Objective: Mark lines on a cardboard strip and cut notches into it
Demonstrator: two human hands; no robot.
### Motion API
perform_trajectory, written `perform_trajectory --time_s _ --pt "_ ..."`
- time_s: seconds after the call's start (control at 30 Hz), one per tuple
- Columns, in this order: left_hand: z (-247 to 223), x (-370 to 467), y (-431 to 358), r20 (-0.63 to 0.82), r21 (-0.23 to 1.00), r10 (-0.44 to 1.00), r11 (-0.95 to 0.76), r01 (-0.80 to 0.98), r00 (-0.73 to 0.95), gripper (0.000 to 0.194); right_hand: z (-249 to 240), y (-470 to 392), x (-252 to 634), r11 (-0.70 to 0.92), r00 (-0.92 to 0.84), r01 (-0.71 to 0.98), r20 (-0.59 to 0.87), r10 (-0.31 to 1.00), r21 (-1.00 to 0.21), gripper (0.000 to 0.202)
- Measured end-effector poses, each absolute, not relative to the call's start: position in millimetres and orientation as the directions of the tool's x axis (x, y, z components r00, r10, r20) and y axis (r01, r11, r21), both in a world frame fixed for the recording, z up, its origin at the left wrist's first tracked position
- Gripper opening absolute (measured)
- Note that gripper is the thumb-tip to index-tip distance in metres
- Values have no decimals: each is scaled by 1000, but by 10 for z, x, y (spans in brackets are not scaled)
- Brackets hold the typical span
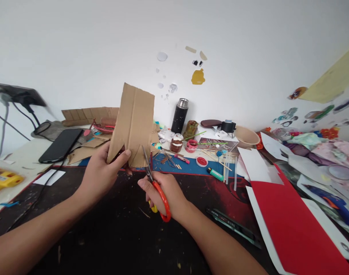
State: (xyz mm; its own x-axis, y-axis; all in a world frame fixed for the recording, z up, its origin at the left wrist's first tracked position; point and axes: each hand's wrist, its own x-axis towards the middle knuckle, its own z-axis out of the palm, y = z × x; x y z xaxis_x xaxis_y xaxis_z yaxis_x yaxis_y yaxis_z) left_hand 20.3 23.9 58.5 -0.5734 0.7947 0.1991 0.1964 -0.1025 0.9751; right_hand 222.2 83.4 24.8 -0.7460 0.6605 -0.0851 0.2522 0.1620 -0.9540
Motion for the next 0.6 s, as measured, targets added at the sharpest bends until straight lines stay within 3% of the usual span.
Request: perform_trajectory --time_s 0.27,0.6 --pt "558 225 251 152 987 782 -94 127 -605 47 229 854 2234 253 -742 290 -50 668 -923 48" --pt "487 236 260 119 993 770 -90 78 -627 44 210 789 2200 235 -726 349 -103 680 -907 38"
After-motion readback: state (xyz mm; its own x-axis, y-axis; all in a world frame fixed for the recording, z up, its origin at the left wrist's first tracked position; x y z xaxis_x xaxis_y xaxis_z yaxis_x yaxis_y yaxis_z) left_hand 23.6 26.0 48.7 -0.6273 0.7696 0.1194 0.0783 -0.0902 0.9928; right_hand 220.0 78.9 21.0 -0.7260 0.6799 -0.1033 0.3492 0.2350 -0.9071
